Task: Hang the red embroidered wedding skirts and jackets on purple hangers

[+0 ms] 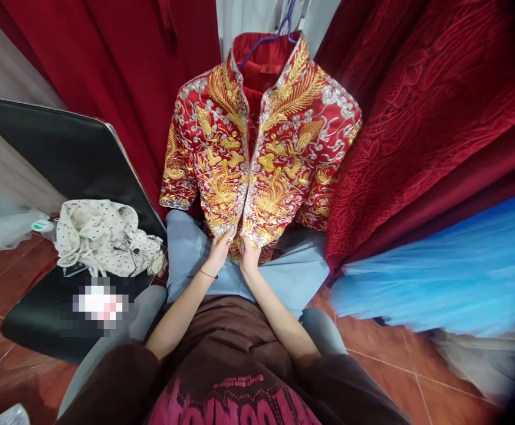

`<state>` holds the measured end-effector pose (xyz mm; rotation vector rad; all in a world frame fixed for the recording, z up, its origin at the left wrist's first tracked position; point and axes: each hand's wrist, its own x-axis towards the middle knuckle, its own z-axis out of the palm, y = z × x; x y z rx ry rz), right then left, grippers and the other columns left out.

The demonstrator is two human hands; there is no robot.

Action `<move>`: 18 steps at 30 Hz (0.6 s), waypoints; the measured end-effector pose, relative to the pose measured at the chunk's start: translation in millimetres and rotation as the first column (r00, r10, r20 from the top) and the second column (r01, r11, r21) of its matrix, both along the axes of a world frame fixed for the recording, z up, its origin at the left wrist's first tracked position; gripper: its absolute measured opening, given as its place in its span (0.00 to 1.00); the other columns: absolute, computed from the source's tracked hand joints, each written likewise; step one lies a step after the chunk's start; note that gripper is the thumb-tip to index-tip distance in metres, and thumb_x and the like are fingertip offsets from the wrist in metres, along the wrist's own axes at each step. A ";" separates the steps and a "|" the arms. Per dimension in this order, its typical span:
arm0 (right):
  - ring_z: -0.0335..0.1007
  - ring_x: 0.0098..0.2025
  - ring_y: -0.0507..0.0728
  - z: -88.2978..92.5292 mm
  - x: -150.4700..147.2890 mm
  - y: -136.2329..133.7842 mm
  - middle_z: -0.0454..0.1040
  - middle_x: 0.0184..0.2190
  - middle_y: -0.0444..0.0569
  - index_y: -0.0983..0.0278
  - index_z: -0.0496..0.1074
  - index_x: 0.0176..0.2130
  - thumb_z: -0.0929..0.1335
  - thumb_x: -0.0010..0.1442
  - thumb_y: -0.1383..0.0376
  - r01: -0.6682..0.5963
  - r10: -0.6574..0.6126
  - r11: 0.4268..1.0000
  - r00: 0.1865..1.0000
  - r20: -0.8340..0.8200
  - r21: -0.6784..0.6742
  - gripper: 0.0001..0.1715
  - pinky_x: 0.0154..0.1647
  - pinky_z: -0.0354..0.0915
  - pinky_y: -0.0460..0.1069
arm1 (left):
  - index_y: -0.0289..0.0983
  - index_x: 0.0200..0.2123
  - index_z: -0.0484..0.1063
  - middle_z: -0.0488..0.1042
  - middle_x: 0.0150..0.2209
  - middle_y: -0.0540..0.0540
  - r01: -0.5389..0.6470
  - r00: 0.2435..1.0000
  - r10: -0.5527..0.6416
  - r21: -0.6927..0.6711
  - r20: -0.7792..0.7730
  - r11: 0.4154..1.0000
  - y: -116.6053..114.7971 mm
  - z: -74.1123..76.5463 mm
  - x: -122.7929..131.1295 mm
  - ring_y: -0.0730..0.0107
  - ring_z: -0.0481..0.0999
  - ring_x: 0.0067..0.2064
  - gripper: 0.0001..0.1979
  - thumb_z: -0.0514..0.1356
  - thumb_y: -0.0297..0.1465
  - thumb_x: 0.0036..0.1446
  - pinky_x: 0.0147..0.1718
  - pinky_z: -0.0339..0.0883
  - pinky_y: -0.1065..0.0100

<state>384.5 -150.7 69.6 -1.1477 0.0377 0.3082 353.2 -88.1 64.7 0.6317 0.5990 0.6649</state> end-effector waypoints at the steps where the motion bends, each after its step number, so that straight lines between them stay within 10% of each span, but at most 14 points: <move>1: 0.73 0.34 0.55 0.1 -1.9 0.7 0.78 0.30 0.48 0.69 0.74 0.45 0.75 0.46 0.54 0.003 -0.003 1.000 1.000 -0.010 0.017 0.30 0.33 0.70 0.48 | 0.39 0.42 0.79 0.79 0.49 0.44 0.000 1.000 0.000 -0.006 0.004 1.000 0.5 1.4 -0.4 0.62 0.77 0.53 0.18 0.71 0.27 0.44 0.52 0.69 0.65; 18: 0.74 0.39 0.55 7.9 -9.0 2.4 0.79 0.36 0.50 0.68 0.72 0.46 0.76 0.43 0.58 0.005 0.004 0.996 0.995 -0.095 0.094 0.31 0.36 0.71 0.47 | 0.40 0.45 0.78 0.78 0.51 0.45 0.036 0.999 -0.036 0.047 -0.005 0.998 -2.0 2.4 -1.9 0.62 0.76 0.53 0.19 0.70 0.28 0.47 0.54 0.68 0.62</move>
